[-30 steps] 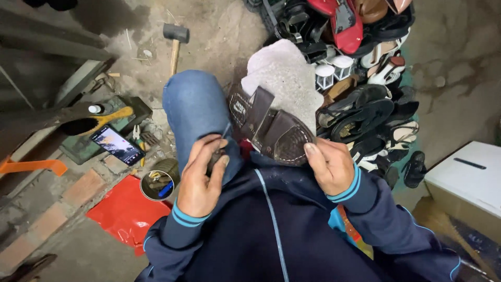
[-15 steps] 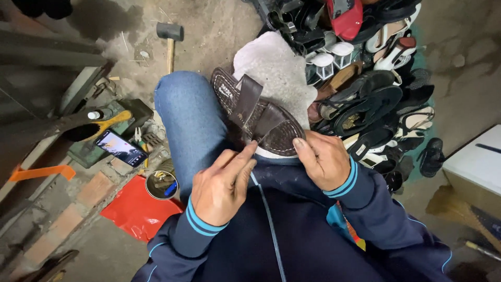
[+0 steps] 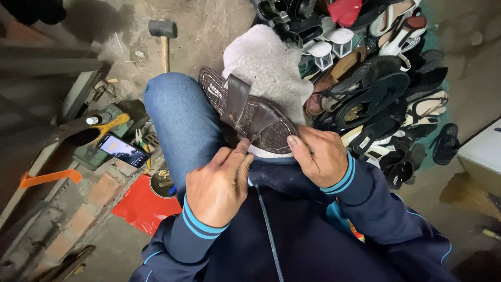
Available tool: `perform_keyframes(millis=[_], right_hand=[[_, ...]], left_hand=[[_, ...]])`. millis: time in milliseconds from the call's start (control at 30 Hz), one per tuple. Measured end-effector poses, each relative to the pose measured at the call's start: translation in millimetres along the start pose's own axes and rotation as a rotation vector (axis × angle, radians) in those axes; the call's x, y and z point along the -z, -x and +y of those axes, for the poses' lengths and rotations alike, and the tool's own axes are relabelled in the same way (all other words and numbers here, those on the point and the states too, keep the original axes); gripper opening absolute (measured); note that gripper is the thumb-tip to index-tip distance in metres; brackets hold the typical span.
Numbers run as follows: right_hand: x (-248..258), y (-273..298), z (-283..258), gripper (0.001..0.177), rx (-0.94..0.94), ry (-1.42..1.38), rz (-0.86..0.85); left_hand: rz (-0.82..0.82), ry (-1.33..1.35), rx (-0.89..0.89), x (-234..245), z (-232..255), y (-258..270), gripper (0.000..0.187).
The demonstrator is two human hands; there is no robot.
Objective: Hand-stitching the sole of a brown sandal using a needle and thread.
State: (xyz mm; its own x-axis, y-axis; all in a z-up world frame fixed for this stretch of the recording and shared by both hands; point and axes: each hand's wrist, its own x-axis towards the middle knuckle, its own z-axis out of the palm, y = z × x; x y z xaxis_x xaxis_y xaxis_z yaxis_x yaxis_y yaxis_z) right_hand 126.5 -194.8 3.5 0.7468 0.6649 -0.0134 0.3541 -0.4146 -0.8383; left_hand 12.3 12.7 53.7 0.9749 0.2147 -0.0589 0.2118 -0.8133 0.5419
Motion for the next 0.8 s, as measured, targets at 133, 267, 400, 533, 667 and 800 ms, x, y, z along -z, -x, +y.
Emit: perform_keyframes(millis=[133,267,400,533,667,800], right_hand=[[2.8,-5.3,-6.9,0.048,0.040,0.029,-0.004],[3.2,-9.6,-10.5,0.050,0.058,0.029,-0.001],[0.2,-5.3,-5.9,0.049,0.056,0.070,-0.007],[-5.1,-1.1,-8.0,0.044,0.034,0.189,-0.025],[-12.8,-12.1,-32.9,0.043,-0.018,0.216,-0.030],[-31.1,-7.6,-28.8,0.034,-0.138,0.268,-0.059]], left_hand=[[-0.002,-0.060,-0.004,-3.9,1.0,0.7,0.027],[-0.021,-0.063,-0.008,-0.9,1.1,-2.7,0.027],[-0.051,-0.040,-0.009,-0.3,-5.7,-3.1,0.026],[-0.096,0.062,-0.026,3.0,-17.3,-8.4,0.019],[-0.165,0.210,-0.050,6.8,-30.5,-18.1,0.022],[-0.187,0.223,-0.125,9.1,-43.9,-24.4,0.024]])
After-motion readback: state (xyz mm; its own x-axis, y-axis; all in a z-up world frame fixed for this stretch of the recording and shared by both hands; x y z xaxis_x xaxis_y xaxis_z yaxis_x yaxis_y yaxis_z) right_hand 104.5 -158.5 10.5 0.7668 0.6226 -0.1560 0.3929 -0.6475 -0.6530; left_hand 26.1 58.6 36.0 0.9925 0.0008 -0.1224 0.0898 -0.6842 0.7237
